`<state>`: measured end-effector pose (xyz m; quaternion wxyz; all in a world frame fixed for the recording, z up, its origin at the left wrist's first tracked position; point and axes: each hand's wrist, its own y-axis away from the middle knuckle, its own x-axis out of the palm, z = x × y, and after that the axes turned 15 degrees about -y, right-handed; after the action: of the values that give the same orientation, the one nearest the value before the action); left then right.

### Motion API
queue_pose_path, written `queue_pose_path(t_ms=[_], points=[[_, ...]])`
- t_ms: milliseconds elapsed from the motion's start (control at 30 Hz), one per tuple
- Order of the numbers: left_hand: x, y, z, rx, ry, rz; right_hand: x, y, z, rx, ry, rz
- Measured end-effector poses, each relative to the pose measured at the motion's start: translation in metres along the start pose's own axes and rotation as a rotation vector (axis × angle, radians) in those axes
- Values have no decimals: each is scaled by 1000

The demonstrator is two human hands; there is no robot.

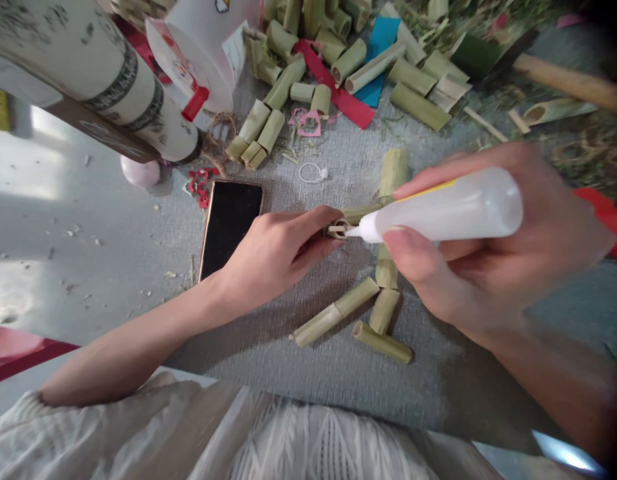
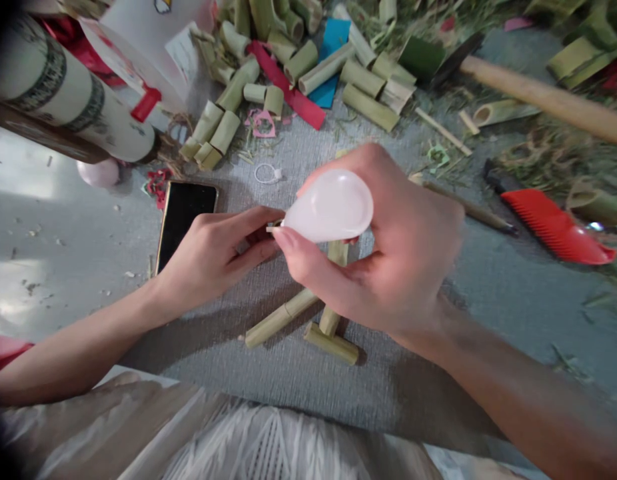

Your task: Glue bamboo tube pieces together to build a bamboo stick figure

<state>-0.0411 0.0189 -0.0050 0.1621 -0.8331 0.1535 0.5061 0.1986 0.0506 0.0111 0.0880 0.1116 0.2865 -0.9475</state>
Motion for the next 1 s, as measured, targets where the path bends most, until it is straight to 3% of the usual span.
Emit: queue_pose_path(t_ms=[200,467,633,800,1000], points=[[1,-1,2,7,4,-5,-3,0,-5,-119,-24,5],[0,0,2,-6,23,13,-1,1,4,-36,29,10],[-1,0,1,-12,18,17,-3,0,-4,-28,2,-19],[-2,-1,0,-20,10,24,-4,-1,-11,-146,-42,-21],[-1,-1,1,-12,15,13,0,1,2,30,-32,-9]])
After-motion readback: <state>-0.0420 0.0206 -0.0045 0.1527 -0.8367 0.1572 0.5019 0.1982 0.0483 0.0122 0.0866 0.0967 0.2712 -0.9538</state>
